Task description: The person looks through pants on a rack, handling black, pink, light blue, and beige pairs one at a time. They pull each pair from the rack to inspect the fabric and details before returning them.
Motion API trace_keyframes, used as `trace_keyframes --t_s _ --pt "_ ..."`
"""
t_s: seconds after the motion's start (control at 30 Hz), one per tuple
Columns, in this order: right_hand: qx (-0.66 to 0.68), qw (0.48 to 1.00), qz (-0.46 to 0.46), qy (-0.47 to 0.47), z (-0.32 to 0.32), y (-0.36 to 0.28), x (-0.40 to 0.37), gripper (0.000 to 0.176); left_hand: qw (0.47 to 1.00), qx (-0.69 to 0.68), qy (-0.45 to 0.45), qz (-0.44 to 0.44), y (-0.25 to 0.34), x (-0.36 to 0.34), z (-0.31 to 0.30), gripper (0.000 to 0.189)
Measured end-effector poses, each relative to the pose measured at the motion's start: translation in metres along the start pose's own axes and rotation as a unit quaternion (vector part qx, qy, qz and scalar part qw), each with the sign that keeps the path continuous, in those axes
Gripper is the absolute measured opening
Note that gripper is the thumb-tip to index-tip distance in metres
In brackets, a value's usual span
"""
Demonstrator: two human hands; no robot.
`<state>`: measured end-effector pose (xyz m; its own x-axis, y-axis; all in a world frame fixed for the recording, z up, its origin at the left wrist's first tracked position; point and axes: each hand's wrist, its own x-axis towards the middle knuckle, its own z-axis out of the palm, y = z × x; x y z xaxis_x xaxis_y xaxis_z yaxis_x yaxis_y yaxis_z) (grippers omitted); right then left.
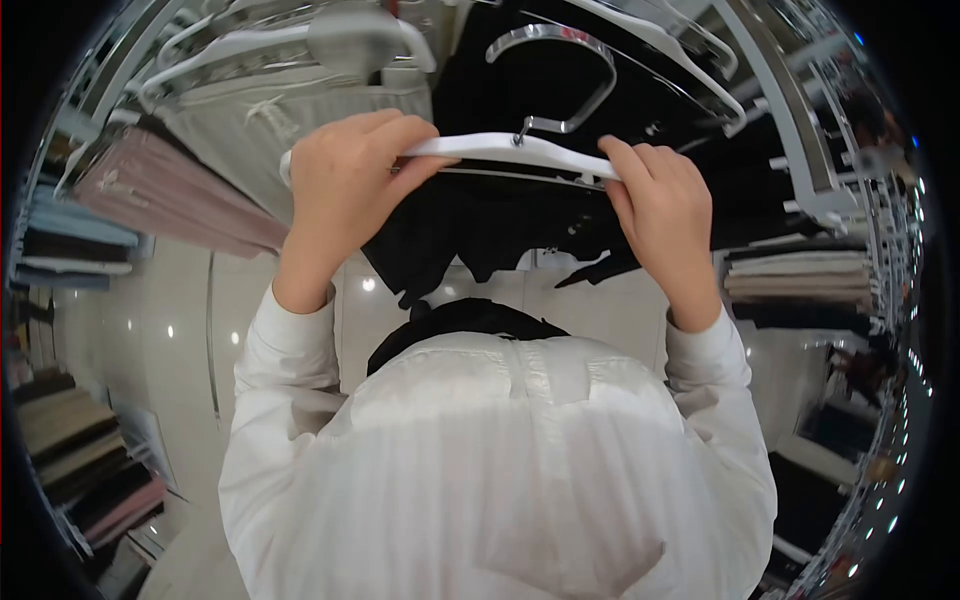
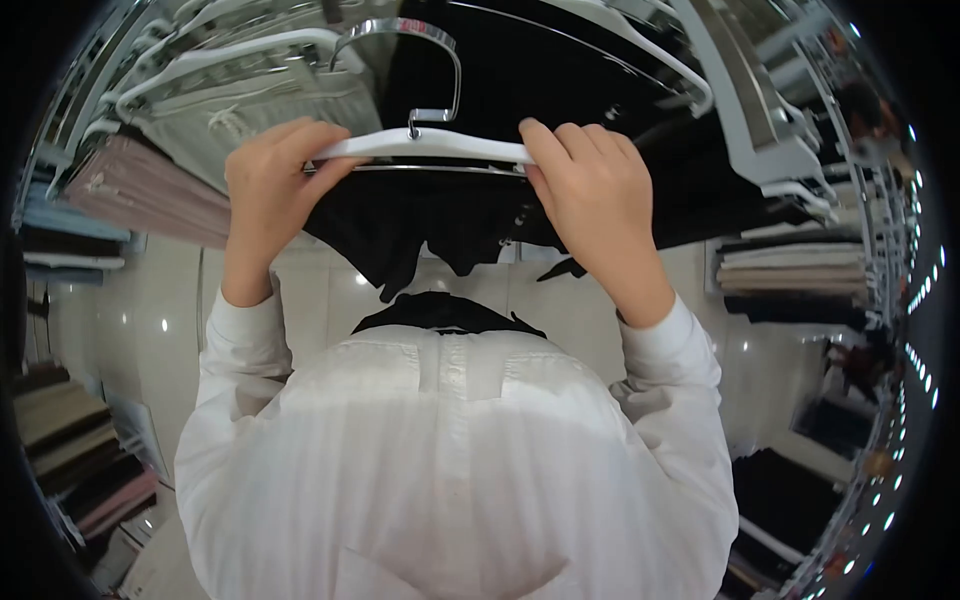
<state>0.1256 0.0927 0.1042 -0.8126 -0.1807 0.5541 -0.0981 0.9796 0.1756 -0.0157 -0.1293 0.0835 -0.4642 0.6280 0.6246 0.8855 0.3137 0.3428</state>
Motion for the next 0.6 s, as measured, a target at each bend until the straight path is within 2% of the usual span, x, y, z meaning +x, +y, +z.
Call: trace_keyframes --t_s 0.07,0.1,0.13,0.17,0.2,0.23,0.27,0.33,0.37,0.4,0.47,0.53,0.6 --pt "-0.011 0.993 0.078 -0.088 0.000 0.007 -0.007 0.019 0.998 0.016 0.038 0.048 0.000 0.011 0.006 0.015" --pt "0.051 0.995 0.086 -0.031 0.004 0.013 -0.009 0.007 0.993 0.103 0.016 0.055 0.002 0.012 0.006 0.020" --pt "0.045 0.993 0.101 -0.033 0.001 0.017 -0.012 0.007 0.993 0.093 0.009 0.067 0.006 0.015 0.012 0.020" --pt "0.094 0.981 0.146 -0.081 -0.005 0.021 -0.013 0.008 0.962 0.204 0.148 0.108 0.012 0.018 0.020 0.020" --pt "0.143 0.963 0.189 -0.126 -0.011 0.024 -0.013 0.012 0.897 0.304 0.287 0.142 0.015 0.019 0.027 0.021" --pt "0.151 0.959 0.205 -0.127 -0.017 0.025 -0.013 0.017 0.881 0.316 0.312 0.163 0.012 0.014 0.034 0.045" --pt "0.137 0.960 0.209 -0.130 -0.022 0.029 -0.014 0.019 0.882 0.305 0.314 0.172 0.004 0.009 0.038 0.045" --pt "0.121 0.953 0.241 -0.137 -0.032 0.035 -0.015 0.020 0.847 0.181 0.460 0.198 -0.019 -0.001 0.039 0.074" --pt "0.150 0.945 0.260 -0.132 -0.036 0.036 -0.018 0.022 0.907 0.064 0.396 0.128 -0.033 -0.014 0.037 0.085" --pt "0.144 0.944 0.268 -0.130 -0.042 0.036 -0.020 0.022 0.945 -0.051 0.319 0.054 -0.045 -0.031 0.039 0.096" --pt "0.173 0.947 0.236 -0.131 -0.053 0.030 -0.021 0.022 0.947 -0.198 0.247 -0.058 -0.064 -0.068 0.067 0.088" --pt "0.187 0.943 0.240 -0.132 -0.063 0.013 -0.018 0.021 0.961 -0.229 -0.008 -0.158 -0.069 -0.094 0.077 0.067" --pt "0.235 0.926 0.267 -0.129 -0.069 -0.003 -0.013 0.019 0.961 -0.217 -0.069 -0.155 -0.068 -0.105 0.093 0.042"
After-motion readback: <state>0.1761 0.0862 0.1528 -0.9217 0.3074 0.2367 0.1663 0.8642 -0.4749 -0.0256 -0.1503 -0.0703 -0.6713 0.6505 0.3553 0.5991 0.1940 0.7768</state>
